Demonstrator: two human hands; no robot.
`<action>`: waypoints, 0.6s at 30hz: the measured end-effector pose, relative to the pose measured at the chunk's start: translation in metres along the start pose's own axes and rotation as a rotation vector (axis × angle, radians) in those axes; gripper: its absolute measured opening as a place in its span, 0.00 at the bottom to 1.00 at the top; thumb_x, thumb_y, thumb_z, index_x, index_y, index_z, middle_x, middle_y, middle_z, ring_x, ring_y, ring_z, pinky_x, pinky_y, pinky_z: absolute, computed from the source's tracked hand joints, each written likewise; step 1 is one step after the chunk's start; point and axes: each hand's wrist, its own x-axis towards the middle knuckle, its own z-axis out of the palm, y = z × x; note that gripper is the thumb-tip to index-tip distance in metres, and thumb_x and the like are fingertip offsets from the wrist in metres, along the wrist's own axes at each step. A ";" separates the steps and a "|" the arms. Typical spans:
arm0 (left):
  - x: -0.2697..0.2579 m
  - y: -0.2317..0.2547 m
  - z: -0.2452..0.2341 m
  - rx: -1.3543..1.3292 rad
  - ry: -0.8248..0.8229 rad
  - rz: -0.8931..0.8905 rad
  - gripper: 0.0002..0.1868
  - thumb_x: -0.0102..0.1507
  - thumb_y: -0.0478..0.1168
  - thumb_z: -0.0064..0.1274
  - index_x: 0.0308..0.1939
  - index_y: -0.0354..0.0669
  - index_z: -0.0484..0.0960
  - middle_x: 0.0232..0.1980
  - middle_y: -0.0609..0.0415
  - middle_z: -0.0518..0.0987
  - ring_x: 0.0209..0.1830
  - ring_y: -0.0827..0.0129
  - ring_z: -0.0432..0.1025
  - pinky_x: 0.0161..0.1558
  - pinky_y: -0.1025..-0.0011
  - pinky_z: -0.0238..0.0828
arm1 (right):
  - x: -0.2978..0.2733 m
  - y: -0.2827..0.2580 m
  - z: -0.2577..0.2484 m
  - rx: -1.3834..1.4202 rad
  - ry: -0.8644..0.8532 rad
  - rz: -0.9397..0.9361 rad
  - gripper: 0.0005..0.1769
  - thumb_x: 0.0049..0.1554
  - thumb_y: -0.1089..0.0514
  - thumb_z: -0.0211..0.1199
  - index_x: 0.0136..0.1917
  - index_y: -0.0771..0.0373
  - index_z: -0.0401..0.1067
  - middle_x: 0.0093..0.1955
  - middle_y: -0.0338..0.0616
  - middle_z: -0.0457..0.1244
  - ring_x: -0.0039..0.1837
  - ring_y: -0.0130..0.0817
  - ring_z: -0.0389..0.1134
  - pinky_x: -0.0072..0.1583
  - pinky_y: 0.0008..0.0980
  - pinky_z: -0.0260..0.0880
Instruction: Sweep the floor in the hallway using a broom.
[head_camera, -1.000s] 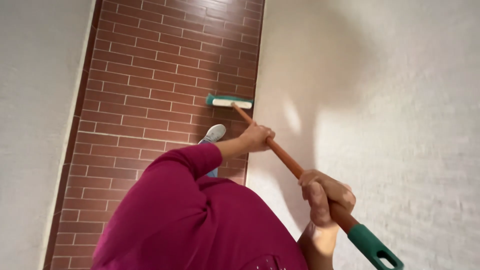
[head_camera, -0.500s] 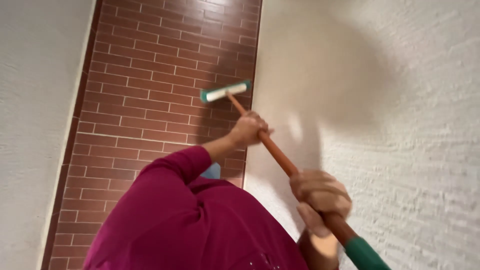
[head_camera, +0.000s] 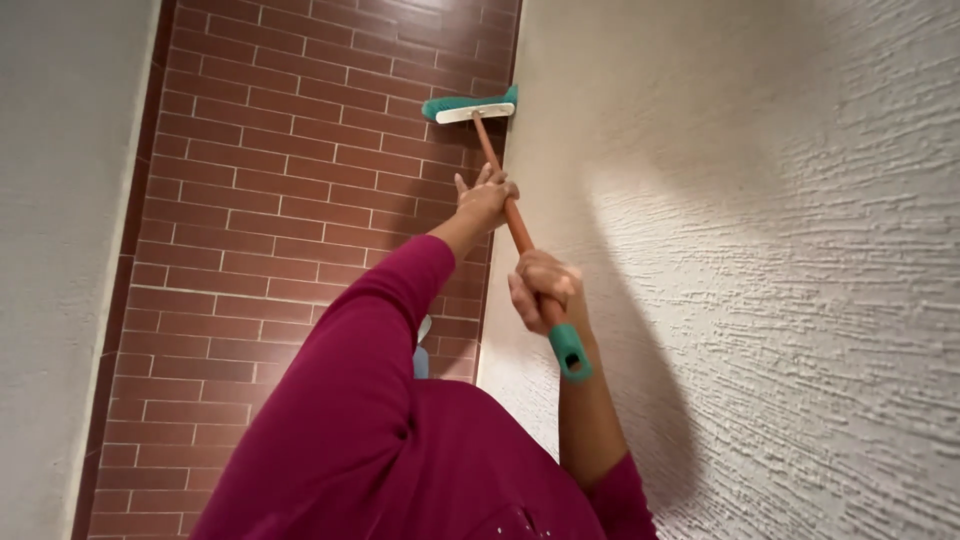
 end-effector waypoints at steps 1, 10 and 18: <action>0.000 0.001 0.001 -0.002 -0.005 -0.001 0.13 0.61 0.45 0.60 0.50 0.64 0.80 0.71 0.64 0.66 0.80 0.53 0.47 0.68 0.22 0.29 | 0.002 -0.005 -0.002 0.000 0.000 0.005 0.19 0.52 0.75 0.60 0.29 0.61 0.56 0.28 0.42 0.59 0.33 0.36 0.65 0.39 0.34 0.68; -0.059 0.012 0.031 0.024 -0.074 0.023 0.13 0.62 0.44 0.58 0.50 0.67 0.81 0.76 0.61 0.64 0.83 0.60 0.44 0.73 0.24 0.24 | -0.043 -0.081 -0.007 0.052 0.104 -0.036 0.19 0.55 0.77 0.58 0.31 0.62 0.55 0.28 0.40 0.57 0.32 0.36 0.65 0.37 0.33 0.67; -0.224 0.031 0.073 0.036 -0.179 0.044 0.11 0.61 0.47 0.59 0.48 0.67 0.83 0.78 0.59 0.60 0.83 0.57 0.40 0.73 0.28 0.21 | -0.139 -0.241 0.000 0.088 0.063 0.010 0.17 0.58 0.76 0.57 0.36 0.60 0.57 0.27 0.38 0.55 0.30 0.34 0.63 0.39 0.34 0.68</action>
